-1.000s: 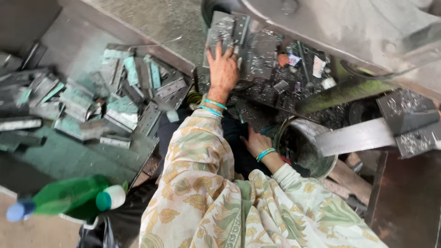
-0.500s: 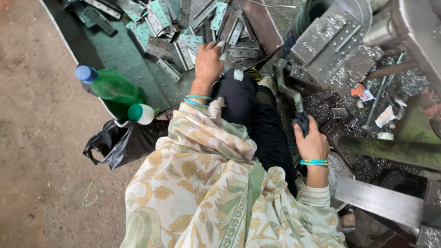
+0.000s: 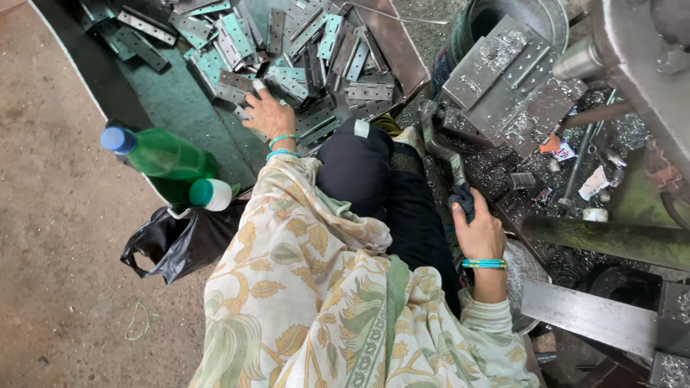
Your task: The person picks up metal brackets from a bin by hand, positions them individually on a machine press to drill holes, and places the processed parts into a container.
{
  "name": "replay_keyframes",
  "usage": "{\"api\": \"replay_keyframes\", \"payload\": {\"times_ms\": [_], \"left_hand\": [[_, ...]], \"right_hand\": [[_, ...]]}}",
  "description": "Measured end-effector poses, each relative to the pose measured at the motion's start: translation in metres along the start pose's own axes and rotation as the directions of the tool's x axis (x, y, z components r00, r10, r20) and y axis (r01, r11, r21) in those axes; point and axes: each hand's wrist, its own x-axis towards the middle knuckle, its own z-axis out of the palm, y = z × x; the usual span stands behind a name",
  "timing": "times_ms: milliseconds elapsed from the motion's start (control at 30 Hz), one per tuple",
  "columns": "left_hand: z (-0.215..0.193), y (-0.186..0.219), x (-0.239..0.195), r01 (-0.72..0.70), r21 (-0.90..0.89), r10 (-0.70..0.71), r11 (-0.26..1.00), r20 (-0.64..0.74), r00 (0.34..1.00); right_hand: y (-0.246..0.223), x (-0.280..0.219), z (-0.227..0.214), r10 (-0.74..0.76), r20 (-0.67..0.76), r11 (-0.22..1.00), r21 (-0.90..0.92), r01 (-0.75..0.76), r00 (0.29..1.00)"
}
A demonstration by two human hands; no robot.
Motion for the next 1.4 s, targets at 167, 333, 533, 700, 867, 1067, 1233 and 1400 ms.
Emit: {"api": "replay_keyframes", "payload": {"times_ms": [167,333,533,700,867,1067,1233,1400], "left_hand": [[0.022,-0.010,0.002,-0.046,-0.023,0.044,0.999,-0.064,0.997],[0.046,-0.029,0.015,-0.031,-0.252,0.015,0.967,-0.065,0.998],[0.039,-0.021,0.029,-0.192,-0.503,0.125,0.843,-0.163,0.979],[-0.051,0.041,0.013,-0.493,-0.578,0.491,0.650,-0.176,0.853],[-0.124,0.151,-0.062,-0.375,-0.867,0.753,0.329,0.002,0.658],[-0.091,0.276,-0.163,-0.389,-0.881,0.840,0.270,0.018,0.543],[-0.087,0.285,-0.202,-0.654,-0.733,0.943,0.184,-0.057,0.329],[-0.114,0.264,-0.212,-0.936,-0.316,0.987,0.157,0.069,0.143]], "right_hand": [[0.008,0.004,0.004,-0.046,0.000,0.998,0.038,0.046,0.999],[0.009,0.006,0.004,0.004,0.039,1.000,0.024,-0.005,0.999],[0.007,0.003,-0.001,0.007,0.034,0.998,0.062,-0.009,0.999],[0.009,0.003,-0.002,-0.020,0.022,0.996,0.082,0.018,1.000],[0.009,0.003,-0.003,-0.030,0.017,0.997,0.072,0.029,0.999],[0.008,0.002,-0.009,-0.018,0.035,0.997,0.077,0.015,0.999],[0.005,0.003,-0.010,-0.003,0.047,0.996,0.092,-0.002,0.999],[0.004,0.006,-0.015,-0.016,0.067,0.998,0.063,0.012,0.998]]}}
